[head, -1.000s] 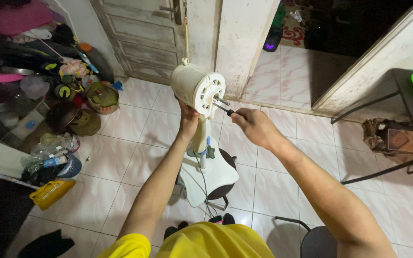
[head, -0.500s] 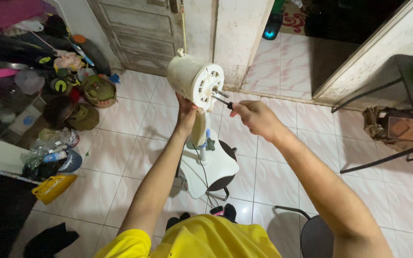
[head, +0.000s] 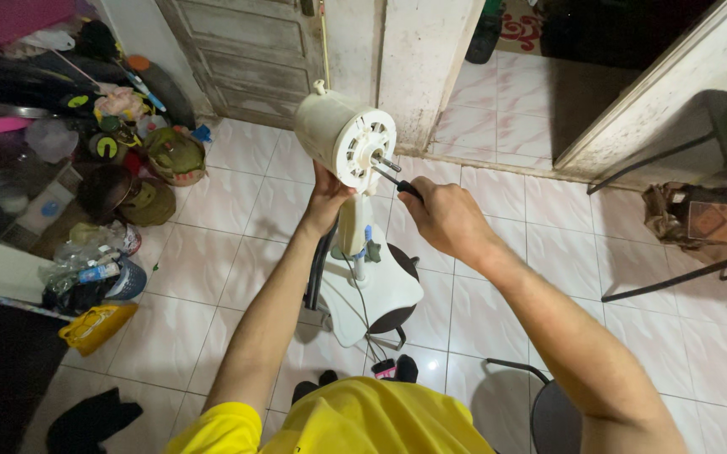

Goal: The person uses a screwdriver to repeatedly loosen and tighten a screw on the rear motor housing of a standing fan. They periodically walk to a nearby table to pick up small metal parts from a green plate and return to the fan to insert them into the motor housing.

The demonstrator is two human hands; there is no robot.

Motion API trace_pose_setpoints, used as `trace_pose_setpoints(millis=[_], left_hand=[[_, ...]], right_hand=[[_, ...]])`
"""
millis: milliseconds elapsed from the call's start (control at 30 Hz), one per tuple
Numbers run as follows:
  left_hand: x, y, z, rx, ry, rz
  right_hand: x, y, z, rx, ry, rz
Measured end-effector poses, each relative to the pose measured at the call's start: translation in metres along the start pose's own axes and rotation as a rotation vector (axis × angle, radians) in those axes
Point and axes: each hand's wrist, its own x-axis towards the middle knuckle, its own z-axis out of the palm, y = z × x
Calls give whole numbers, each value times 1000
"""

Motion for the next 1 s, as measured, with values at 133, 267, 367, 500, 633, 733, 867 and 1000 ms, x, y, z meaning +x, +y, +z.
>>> trace_pose_setpoints(millis=[133, 267, 367, 500, 633, 733, 867, 1000], left_hand=[[-3, 1, 2, 18, 3, -37], [-3, -1, 0, -19, -9, -23], [-3, -6, -2, -22, -17, -8], [-3, -11, -4, -4, -12, 30], [-5, -9, -3, -11, 4, 15], [-5, -5, -2, 12, 8, 5], [-6, -1, 1, 29, -2, 6], [-6, -1, 0, 13, -15, -1]], right_hand=[[1, -9, -15, 134, -96, 149], [4, -14, -22, 197, -153, 242], [5, -9, -20, 199, -157, 217], [7, 3, -14, 204, -187, 252], [10, 7, -10, 439, -177, 237], [10, 5, -13, 526, -264, 445], [9, 2, -18, 634, -302, 551], [10, 0, -18, 576, -295, 473]])
